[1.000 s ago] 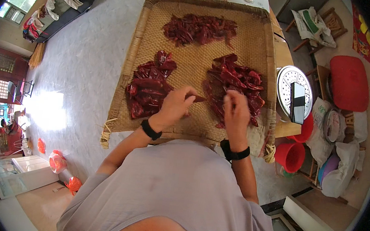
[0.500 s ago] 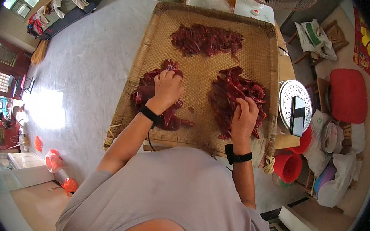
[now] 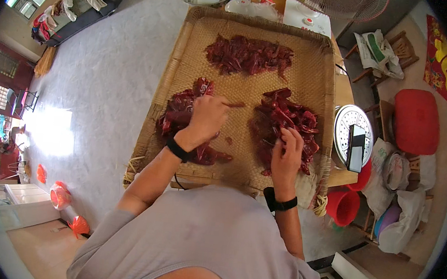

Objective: The person sorts dried red peppers by hand on a large woven tray, separating them into smaller piles.

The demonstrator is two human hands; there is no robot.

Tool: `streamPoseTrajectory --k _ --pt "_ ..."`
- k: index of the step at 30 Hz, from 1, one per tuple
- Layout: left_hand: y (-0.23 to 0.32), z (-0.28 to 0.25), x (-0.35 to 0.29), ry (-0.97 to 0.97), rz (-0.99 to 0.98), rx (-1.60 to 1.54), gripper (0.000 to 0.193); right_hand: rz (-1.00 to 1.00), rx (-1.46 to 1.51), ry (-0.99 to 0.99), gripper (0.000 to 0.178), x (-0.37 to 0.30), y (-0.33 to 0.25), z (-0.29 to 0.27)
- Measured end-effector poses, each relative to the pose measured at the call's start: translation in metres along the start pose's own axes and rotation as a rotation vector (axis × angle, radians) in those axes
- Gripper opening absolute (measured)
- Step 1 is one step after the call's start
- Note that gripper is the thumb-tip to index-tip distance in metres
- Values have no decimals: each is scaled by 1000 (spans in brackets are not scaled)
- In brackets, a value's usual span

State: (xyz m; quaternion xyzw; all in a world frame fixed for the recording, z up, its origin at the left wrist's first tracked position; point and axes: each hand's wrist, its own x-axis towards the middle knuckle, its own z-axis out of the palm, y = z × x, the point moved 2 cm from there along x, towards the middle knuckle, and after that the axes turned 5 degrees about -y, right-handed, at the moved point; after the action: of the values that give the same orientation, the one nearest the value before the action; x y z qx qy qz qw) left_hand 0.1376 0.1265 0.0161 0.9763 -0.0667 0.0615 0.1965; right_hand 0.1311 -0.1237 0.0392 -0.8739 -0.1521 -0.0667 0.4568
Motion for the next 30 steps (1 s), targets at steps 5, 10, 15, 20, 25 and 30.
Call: streamPoseTrajectory --k 5,10,15,20,25,30 --pt "48 -7 -8 -24 305 -242 17 -170 31 -201 37 9 -19 27" --pt "23 -22 10 -422 -28 -195 21 -178 -118 -85 22 15 -10 22" --pt "-47 -10 19 -311 -362 67 33 -150 -455 101 24 23 5 -6" --pt "-65 -3 33 -359 -482 157 70 -26 -493 183 40 16 23 -17" --pt "-73 17 39 -341 -389 214 68 -41 -404 143 41 7 25 -10" --pt "-62 22 43 -363 -286 115 50 -68 -349 120 38 4 12 -5"
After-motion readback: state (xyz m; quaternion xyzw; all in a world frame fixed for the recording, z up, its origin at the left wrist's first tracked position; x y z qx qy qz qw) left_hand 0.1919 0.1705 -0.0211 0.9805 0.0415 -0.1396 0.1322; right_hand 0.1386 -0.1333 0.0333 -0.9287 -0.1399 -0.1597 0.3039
